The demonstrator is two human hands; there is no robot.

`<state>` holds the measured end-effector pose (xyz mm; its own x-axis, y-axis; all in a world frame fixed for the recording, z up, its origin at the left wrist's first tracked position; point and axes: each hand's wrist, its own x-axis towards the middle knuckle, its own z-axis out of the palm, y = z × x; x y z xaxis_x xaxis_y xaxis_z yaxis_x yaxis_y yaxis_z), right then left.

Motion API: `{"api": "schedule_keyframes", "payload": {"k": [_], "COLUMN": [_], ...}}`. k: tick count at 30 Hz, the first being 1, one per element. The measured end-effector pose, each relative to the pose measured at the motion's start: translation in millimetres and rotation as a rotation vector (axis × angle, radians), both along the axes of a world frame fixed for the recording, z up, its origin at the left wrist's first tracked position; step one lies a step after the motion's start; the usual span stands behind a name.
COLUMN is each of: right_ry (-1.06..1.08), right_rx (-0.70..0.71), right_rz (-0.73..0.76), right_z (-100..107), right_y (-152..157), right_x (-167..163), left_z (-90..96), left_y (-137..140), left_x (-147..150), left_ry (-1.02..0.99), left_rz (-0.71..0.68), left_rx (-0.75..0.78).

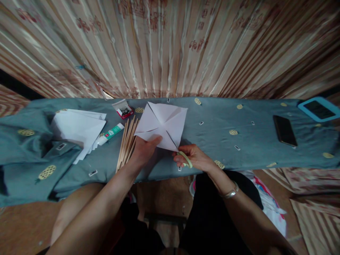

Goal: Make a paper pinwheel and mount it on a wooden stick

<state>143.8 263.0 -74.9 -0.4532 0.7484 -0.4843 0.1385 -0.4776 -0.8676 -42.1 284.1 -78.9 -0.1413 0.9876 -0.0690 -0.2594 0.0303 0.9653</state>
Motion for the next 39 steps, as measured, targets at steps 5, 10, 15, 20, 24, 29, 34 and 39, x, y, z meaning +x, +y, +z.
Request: {"api": "schedule_keyframes", "payload": {"k": [5,10,15,20,24,29,34,39], "right_ry": [0.004,0.012,0.006,0.004,0.008,0.001,0.007,0.008], "right_rx": [-0.013,0.003,0.021,0.010,-0.005,-0.018,-0.007,-0.018], "right_rz": [0.002,0.009,-0.007,-0.015,-0.022,-0.034,-0.040,-0.052], "right_z": [0.4,-1.3,-1.7,-1.0,1.5,1.9,-0.1,-0.9], "right_y": [0.4,0.7,0.1,0.5,1.0,1.1,0.7,1.1], "right_x": [0.3,0.6,0.2,-0.1,-1.1,-1.8,-1.7,-2.2], "left_z": [-3.9,-5.8,-4.9,-5.5,-6.4,-5.3,-3.4,-3.8], "left_y": [0.7,0.8,0.2,-0.2,-0.8,-2.2,-3.7,-3.1], "left_x": [-0.9,-0.7,-0.2,-1.0,-0.9,1.1,1.8,1.1], "left_ry": [0.007,0.025,0.052,0.094,0.090,0.036,0.012,0.010], "left_rz": [-0.016,-0.013,-0.024,-0.021,-0.037,-0.048,-0.036,-0.026], "left_rx": [0.011,0.018,0.034,0.044,0.040,0.049,0.034,0.019]}}
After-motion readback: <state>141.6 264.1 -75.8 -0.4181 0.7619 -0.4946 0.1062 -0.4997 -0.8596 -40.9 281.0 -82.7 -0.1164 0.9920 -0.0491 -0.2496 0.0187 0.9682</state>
